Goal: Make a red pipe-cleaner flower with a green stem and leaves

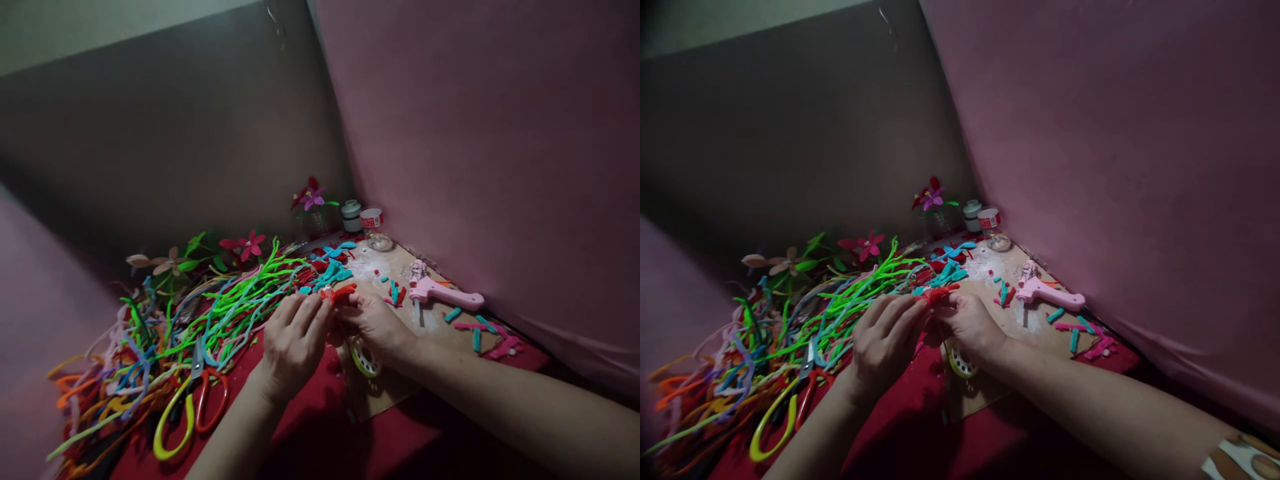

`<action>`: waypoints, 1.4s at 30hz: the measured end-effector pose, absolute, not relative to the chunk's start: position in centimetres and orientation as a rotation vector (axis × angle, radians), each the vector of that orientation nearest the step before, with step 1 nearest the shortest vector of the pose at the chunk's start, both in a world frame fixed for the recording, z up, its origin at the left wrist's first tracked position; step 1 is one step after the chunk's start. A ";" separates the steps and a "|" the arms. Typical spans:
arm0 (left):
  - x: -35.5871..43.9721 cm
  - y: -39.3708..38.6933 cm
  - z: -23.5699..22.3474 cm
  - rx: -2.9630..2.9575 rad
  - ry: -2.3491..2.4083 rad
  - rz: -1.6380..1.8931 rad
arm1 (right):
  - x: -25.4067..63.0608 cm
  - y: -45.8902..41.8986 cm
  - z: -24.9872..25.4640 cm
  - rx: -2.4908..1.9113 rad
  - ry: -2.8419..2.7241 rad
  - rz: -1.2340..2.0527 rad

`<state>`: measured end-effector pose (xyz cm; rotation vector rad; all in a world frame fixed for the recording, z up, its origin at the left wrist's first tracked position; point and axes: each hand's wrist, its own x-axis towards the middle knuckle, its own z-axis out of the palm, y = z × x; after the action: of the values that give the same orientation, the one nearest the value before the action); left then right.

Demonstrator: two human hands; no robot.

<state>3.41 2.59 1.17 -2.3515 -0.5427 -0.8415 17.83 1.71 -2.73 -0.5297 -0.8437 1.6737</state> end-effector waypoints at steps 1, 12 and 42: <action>3.4 2.6 1.1 -2.345 -0.533 -0.838 | 17.9 1.7 -2.8 -0.515 -0.852 1.660; 4.3 1.1 3.6 -2.427 -0.881 -1.114 | 18.3 0.7 -1.1 -0.549 -0.878 1.518; 3.9 -1.2 2.9 -2.166 -0.700 -1.047 | 18.2 -1.0 -0.4 -0.452 -0.865 1.470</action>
<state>3.92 -1.23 2.87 -2.1660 -0.7001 -1.0466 18.21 -1.01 -0.38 -0.4517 -0.8650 1.4696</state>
